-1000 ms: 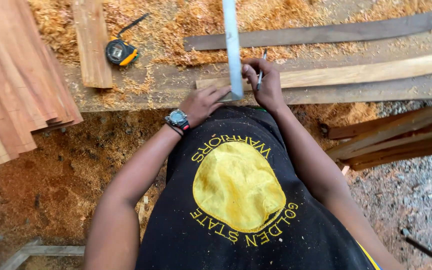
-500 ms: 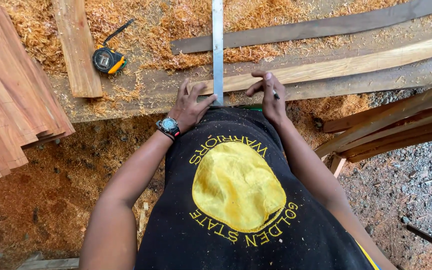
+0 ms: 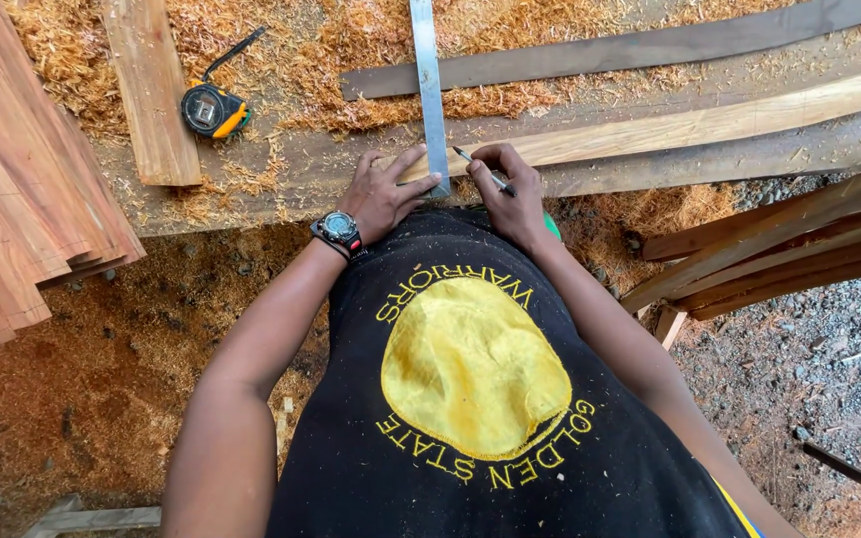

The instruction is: The person uses a try square and a pencil to mark measurements on several wooden planks. They align the square on the wood and draw lines along the edge to create straight marks for cutting.

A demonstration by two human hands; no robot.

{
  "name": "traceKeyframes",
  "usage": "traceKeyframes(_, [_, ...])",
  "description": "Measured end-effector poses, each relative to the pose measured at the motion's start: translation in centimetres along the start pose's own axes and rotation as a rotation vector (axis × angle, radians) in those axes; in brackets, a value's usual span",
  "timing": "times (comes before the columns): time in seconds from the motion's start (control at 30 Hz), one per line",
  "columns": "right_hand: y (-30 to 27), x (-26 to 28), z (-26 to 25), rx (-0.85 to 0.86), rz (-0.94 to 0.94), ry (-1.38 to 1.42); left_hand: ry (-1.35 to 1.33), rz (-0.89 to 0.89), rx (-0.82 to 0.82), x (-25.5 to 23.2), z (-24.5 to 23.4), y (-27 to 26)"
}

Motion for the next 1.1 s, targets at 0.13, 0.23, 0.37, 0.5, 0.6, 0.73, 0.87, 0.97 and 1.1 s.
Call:
traceKeyframes(0.13, [-0.3, -0.1, 0.0, 0.011, -0.055, -0.049, -0.015, 0.017, -0.005, 0.3, 0.2, -0.2])
traceKeyframes(0.23, [-0.6, 0.0, 0.1, 0.021, -0.09, -0.082, -0.021, 0.01, 0.01, 0.5, 0.4, -0.2])
traceKeyframes(0.37, [-0.8, -0.4, 0.2, 0.015, -0.091, -0.075, -0.03, 0.004, 0.024, 0.6, 0.2, -0.2])
traceKeyframes(0.5, [-0.8, -0.7, 0.4, 0.017, -0.1, -0.084, -0.03, 0.0, 0.041, 0.3, -0.4, 0.0])
traceKeyframes(0.6, [-1.0, -0.3, 0.3, 0.021, -0.096, -0.084, -0.006, 0.023, 0.042, 0.8, 0.4, -0.2])
traceKeyframes(0.73, [-1.0, -0.1, 0.4, 0.027, -0.102, -0.09, -0.025, -0.006, 0.06, 0.3, -0.1, 0.0])
traceKeyframes(0.87, [-0.9, -0.2, 0.6, 0.048, -0.107, -0.097, -0.034, -0.011, 0.077, 0.4, 0.0, 0.1])
traceKeyframes(0.97, [-1.0, -0.1, 0.5, 0.077, -0.117, -0.116, -0.026, -0.022, 0.086, 0.2, -0.2, 0.2])
traceKeyframes(1.1, [-1.2, 0.8, -0.5, 0.197, -0.031, -0.181, -0.02, -0.037, 0.07, 0.3, 0.3, 0.1])
Point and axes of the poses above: each hand's wrist, its own y-axis towards the middle knuckle, its own z-axis out of the palm, x = y × z, the point moved 5 cm from there along y, towards the middle knuckle, and after that the axes turned 7 degrees about z, right-handed, at the moved point
